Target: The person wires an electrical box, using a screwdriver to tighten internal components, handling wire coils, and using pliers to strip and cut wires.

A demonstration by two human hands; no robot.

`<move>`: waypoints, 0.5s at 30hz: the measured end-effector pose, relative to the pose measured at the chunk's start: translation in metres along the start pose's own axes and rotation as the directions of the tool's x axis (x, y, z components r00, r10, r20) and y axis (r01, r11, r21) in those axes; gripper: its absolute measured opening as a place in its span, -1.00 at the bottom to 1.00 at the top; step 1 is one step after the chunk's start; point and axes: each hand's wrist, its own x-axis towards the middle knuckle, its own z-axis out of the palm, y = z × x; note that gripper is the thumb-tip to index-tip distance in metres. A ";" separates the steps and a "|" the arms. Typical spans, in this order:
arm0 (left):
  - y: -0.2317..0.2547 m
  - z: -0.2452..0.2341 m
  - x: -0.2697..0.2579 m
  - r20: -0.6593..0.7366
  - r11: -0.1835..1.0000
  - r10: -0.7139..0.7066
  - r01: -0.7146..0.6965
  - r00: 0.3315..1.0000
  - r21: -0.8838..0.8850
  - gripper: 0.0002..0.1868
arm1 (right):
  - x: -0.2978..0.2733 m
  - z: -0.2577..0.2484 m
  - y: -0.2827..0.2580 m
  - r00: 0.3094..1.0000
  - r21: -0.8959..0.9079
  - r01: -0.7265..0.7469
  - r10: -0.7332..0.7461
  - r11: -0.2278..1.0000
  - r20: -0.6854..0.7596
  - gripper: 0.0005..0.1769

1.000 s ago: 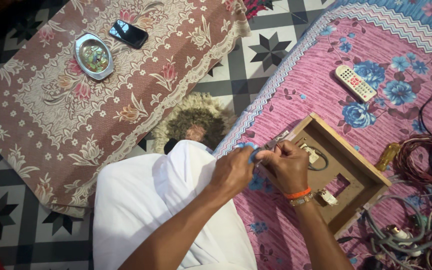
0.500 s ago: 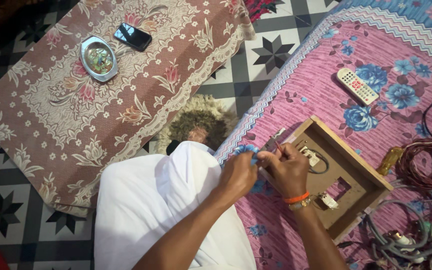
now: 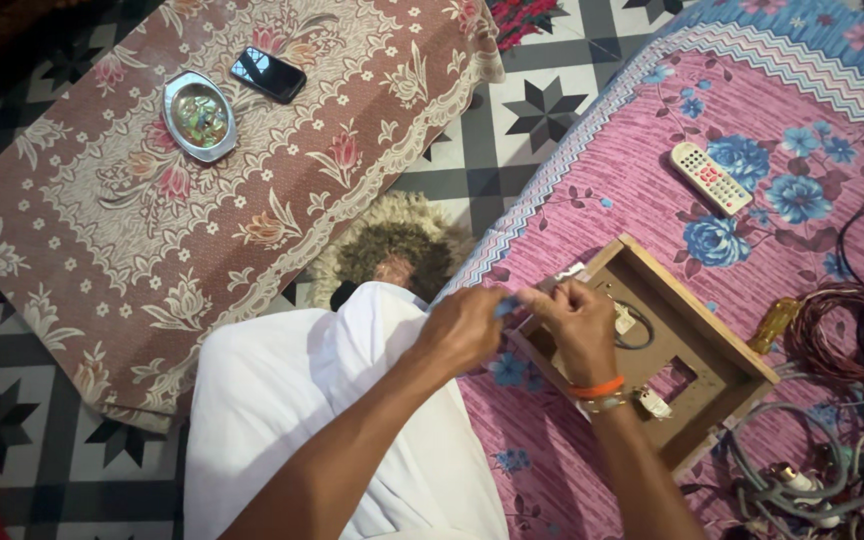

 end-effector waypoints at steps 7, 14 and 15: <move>0.038 0.031 -0.005 0.140 0.919 -0.287 0.314 0.948 -0.240 -0.80 | -0.008 0.011 0.014 0.978 0.426 0.057 0.035 0.903 -0.206 -0.53; 0.048 0.047 -0.004 0.134 0.847 -0.437 0.457 0.889 -0.270 -0.81 | -0.006 0.009 0.019 0.972 0.384 0.123 -0.032 0.915 -0.233 -0.63; 0.047 0.050 -0.005 0.130 0.847 -0.440 0.458 0.889 -0.269 -0.81 | -0.007 0.009 0.021 0.968 0.317 0.137 -0.058 0.939 -0.246 -0.64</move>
